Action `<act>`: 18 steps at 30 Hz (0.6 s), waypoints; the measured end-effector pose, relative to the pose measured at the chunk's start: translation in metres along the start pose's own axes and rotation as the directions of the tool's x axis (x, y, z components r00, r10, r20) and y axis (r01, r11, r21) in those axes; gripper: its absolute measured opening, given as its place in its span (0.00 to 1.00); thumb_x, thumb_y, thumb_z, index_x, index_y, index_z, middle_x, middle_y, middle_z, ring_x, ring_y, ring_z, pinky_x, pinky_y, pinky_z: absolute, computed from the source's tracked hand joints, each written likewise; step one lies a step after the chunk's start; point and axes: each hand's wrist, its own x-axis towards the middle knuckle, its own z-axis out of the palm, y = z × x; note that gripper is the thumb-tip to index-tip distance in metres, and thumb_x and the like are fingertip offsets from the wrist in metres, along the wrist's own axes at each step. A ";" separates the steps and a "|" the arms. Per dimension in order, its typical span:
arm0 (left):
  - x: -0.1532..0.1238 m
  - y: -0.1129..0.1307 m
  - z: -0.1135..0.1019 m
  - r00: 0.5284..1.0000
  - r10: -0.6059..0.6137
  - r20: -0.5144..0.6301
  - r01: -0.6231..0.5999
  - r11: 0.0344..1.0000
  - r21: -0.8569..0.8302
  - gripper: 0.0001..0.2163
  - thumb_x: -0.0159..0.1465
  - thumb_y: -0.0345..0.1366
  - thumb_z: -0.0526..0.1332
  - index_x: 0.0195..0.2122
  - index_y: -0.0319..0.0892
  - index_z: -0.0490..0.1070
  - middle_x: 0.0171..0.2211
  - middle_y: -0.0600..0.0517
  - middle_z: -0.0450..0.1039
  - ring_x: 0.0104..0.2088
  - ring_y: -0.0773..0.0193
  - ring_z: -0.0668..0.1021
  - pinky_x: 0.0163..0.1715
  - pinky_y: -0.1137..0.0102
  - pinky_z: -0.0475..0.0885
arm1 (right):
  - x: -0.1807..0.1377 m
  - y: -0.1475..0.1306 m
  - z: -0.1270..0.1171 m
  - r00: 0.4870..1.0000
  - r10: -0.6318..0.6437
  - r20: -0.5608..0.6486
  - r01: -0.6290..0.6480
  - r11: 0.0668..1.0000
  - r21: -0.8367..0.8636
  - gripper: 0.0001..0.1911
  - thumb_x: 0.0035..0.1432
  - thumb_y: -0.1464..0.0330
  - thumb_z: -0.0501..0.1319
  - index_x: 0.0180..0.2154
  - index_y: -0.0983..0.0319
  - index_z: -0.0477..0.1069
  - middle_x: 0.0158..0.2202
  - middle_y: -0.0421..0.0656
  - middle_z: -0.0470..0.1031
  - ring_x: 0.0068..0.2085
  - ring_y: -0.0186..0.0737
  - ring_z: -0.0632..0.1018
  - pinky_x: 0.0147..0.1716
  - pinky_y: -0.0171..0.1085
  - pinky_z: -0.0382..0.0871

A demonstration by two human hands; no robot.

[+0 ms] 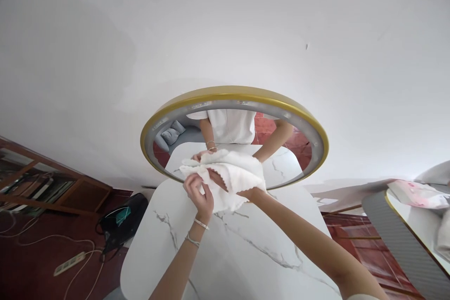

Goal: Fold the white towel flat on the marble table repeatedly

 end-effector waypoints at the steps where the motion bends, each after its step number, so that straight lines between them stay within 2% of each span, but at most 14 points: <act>1: 0.018 0.009 0.001 0.998 0.053 -0.040 -0.053 0.999 0.003 0.06 0.65 0.28 0.51 0.41 0.41 0.65 0.44 0.43 0.66 0.50 0.58 0.69 0.50 0.57 0.66 | 0.001 0.003 -0.005 0.996 -0.063 0.056 0.065 0.997 -0.033 0.17 0.64 0.69 0.55 0.55 0.61 0.65 0.53 0.42 0.71 0.52 0.38 0.74 0.51 0.42 0.70; 3: 0.053 0.024 0.004 0.980 0.156 -0.127 -0.158 0.987 -0.006 0.07 0.65 0.26 0.50 0.40 0.42 0.65 0.45 0.44 0.67 0.52 0.59 0.68 0.51 0.57 0.65 | 0.008 0.009 -0.017 0.980 -0.161 0.113 0.178 0.972 -0.154 0.22 0.64 0.76 0.53 0.59 0.59 0.60 0.57 0.38 0.70 0.58 0.33 0.70 0.60 0.35 0.60; 4: 0.070 0.030 0.004 0.965 0.199 -0.171 -0.204 0.979 -0.014 0.07 0.65 0.27 0.50 0.39 0.42 0.65 0.45 0.44 0.67 0.52 0.59 0.68 0.52 0.57 0.65 | 0.013 0.011 -0.023 0.978 -0.188 0.089 0.204 0.951 -0.234 0.25 0.64 0.78 0.53 0.61 0.58 0.58 0.57 0.36 0.69 0.60 0.31 0.67 0.63 0.33 0.53; 6: 0.103 0.042 0.006 0.933 0.264 -0.242 -0.277 0.961 -0.019 0.07 0.65 0.27 0.50 0.37 0.43 0.65 0.44 0.45 0.67 0.53 0.59 0.68 0.53 0.57 0.64 | 0.027 0.013 -0.036 0.976 -0.211 -0.051 0.179 0.915 -0.362 0.28 0.63 0.79 0.54 0.62 0.58 0.56 0.57 0.36 0.70 0.61 0.31 0.63 0.66 0.36 0.41; 8: 0.133 0.054 0.007 0.912 0.301 -0.280 -0.315 0.949 -0.004 0.06 0.65 0.29 0.50 0.35 0.43 0.65 0.44 0.46 0.68 0.54 0.58 0.68 0.54 0.56 0.64 | 0.046 0.012 -0.051 0.948 -0.249 -0.199 0.139 0.884 -0.446 0.27 0.63 0.78 0.53 0.61 0.55 0.56 0.55 0.34 0.71 0.62 0.32 0.62 0.67 0.39 0.33; 10: 0.159 0.069 0.009 0.910 0.314 -0.270 -0.324 0.946 0.006 0.07 0.66 0.32 0.50 0.34 0.43 0.65 0.44 0.47 0.69 0.55 0.58 0.68 0.55 0.54 0.63 | 0.067 0.009 -0.067 0.904 -0.304 -0.302 0.104 0.840 -0.533 0.25 0.64 0.76 0.52 0.61 0.55 0.58 0.54 0.34 0.72 0.62 0.35 0.62 0.67 0.42 0.34; 13: 0.187 0.093 0.010 0.918 0.331 -0.220 -0.343 0.939 -0.021 0.08 0.69 0.36 0.48 0.39 0.44 0.66 0.49 0.48 0.69 0.60 0.57 0.65 0.59 0.51 0.58 | 0.097 0.006 -0.090 0.850 -0.362 -0.383 0.042 0.772 -0.635 0.21 0.65 0.75 0.50 0.58 0.57 0.63 0.53 0.35 0.73 0.62 0.38 0.64 0.67 0.46 0.45; 15: 0.197 0.104 0.011 0.914 0.362 -0.185 -0.374 0.927 -0.036 0.11 0.70 0.38 0.46 0.47 0.44 0.64 0.55 0.48 0.66 0.63 0.58 0.61 0.61 0.50 0.53 | 0.108 0.007 -0.097 0.864 -0.307 -0.400 -0.022 0.771 -0.637 0.19 0.66 0.73 0.49 0.55 0.55 0.66 0.52 0.33 0.74 0.61 0.39 0.65 0.66 0.49 0.50; 18: 0.195 0.108 0.011 0.903 0.413 -0.118 -0.419 0.908 -0.026 0.17 0.69 0.42 0.49 0.57 0.44 0.58 0.59 0.48 0.62 0.65 0.56 0.58 0.63 0.50 0.48 | 0.102 0.014 -0.096 0.916 -0.123 -0.381 -0.123 0.818 -0.561 0.16 0.67 0.67 0.49 0.53 0.54 0.68 0.54 0.34 0.73 0.62 0.42 0.63 0.66 0.52 0.48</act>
